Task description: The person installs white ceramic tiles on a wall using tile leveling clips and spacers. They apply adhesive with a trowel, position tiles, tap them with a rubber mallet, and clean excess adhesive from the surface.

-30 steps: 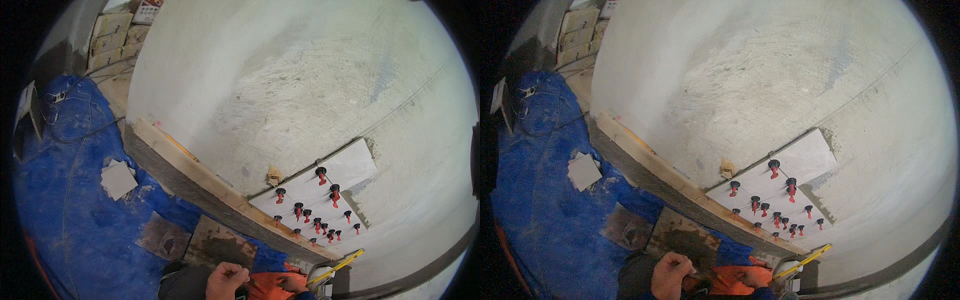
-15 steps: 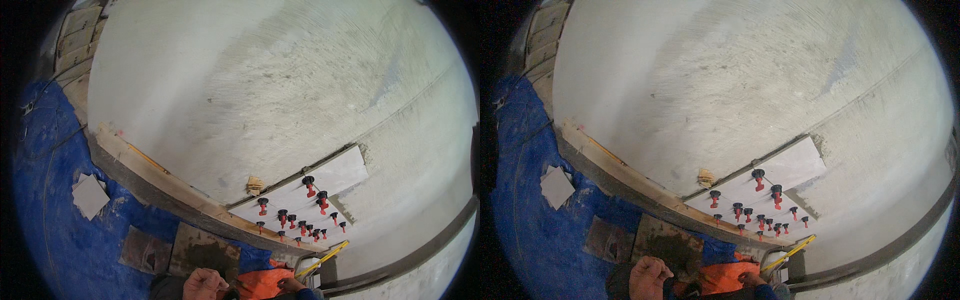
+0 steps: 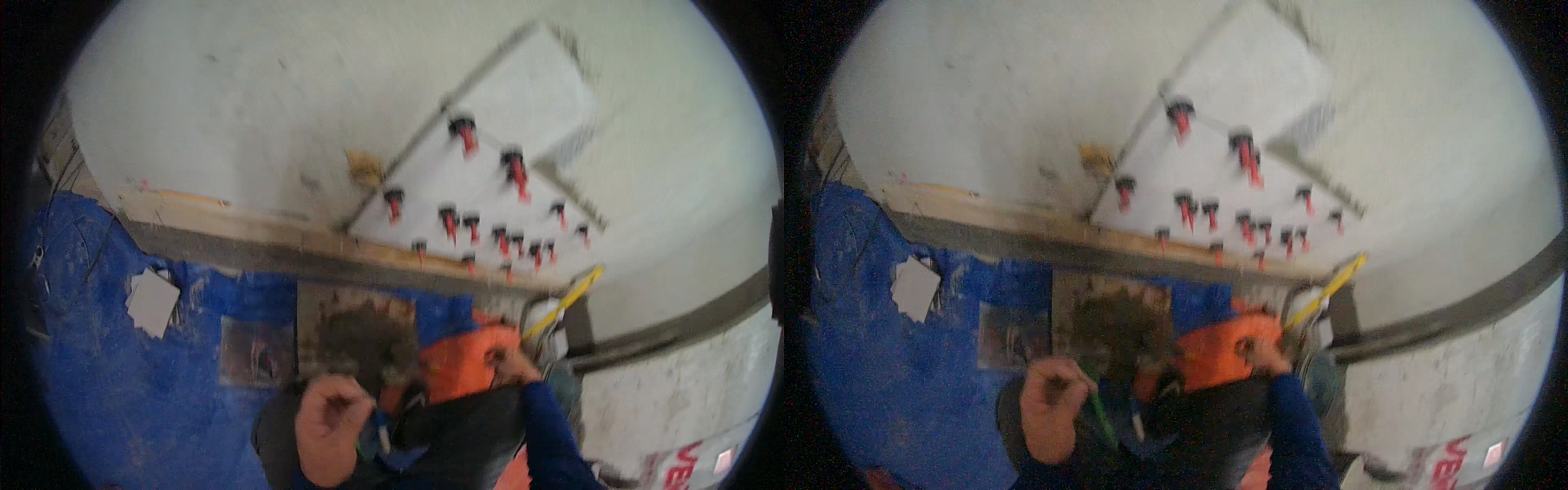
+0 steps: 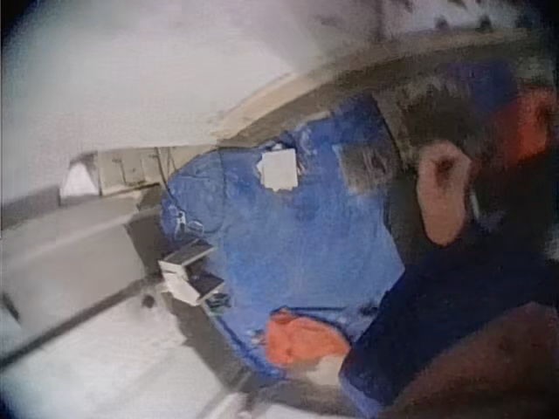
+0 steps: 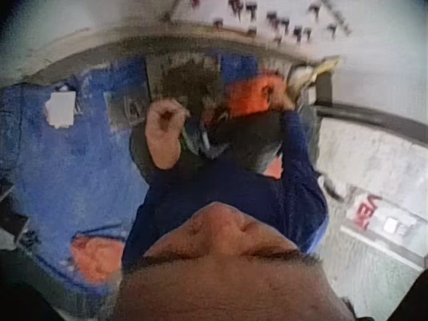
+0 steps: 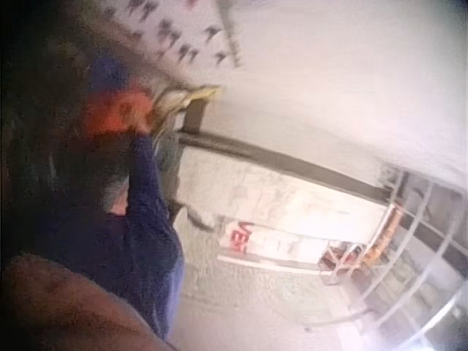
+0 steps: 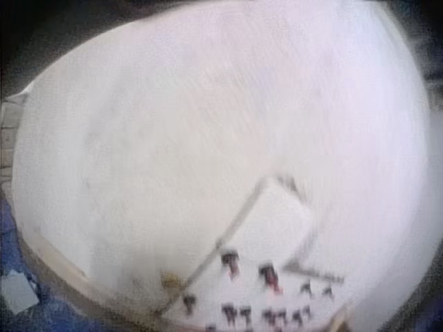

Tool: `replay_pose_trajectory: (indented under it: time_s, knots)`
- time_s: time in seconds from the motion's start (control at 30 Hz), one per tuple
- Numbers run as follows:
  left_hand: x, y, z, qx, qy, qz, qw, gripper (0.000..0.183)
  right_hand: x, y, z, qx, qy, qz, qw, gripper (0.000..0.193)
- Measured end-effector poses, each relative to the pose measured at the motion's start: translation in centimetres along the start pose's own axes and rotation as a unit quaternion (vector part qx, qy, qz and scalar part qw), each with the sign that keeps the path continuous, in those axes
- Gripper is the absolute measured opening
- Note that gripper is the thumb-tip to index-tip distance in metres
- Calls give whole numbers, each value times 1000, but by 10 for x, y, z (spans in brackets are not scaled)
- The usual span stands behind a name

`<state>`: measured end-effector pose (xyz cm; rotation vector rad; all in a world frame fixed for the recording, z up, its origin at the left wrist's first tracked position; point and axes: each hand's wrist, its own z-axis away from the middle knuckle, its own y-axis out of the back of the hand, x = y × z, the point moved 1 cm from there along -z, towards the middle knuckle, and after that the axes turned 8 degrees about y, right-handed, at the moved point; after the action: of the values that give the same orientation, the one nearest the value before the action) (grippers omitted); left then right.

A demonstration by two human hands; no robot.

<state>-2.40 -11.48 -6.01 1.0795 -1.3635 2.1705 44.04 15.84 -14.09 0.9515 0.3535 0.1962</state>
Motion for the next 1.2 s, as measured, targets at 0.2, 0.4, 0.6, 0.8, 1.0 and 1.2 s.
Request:
replay_pose_trajectory:
  time_s: [0.2,0.4,0.6,0.8,1.0,1.2]
  knots:
    - [-8,-1,15,76,-111,-77,988,18,-8,5,25,37,23,12,999,35]
    - [-10,-4,25,120,-138,-33,983,27,-8,11,43,61,80,98,990,25]
    - [-20,-12,26,81,-161,-100,979,46,-33,12,60,184,189,103,959,18]
    - [20,-24,45,77,-160,-56,983,52,-110,12,82,203,317,14,926,32]
    - [33,-42,-2,4,-165,28,986,43,-198,24,61,143,426,-40,892,34]
    - [-52,-33,-26,69,-200,-479,852,21,-216,-4,13,27,350,19,936,35]
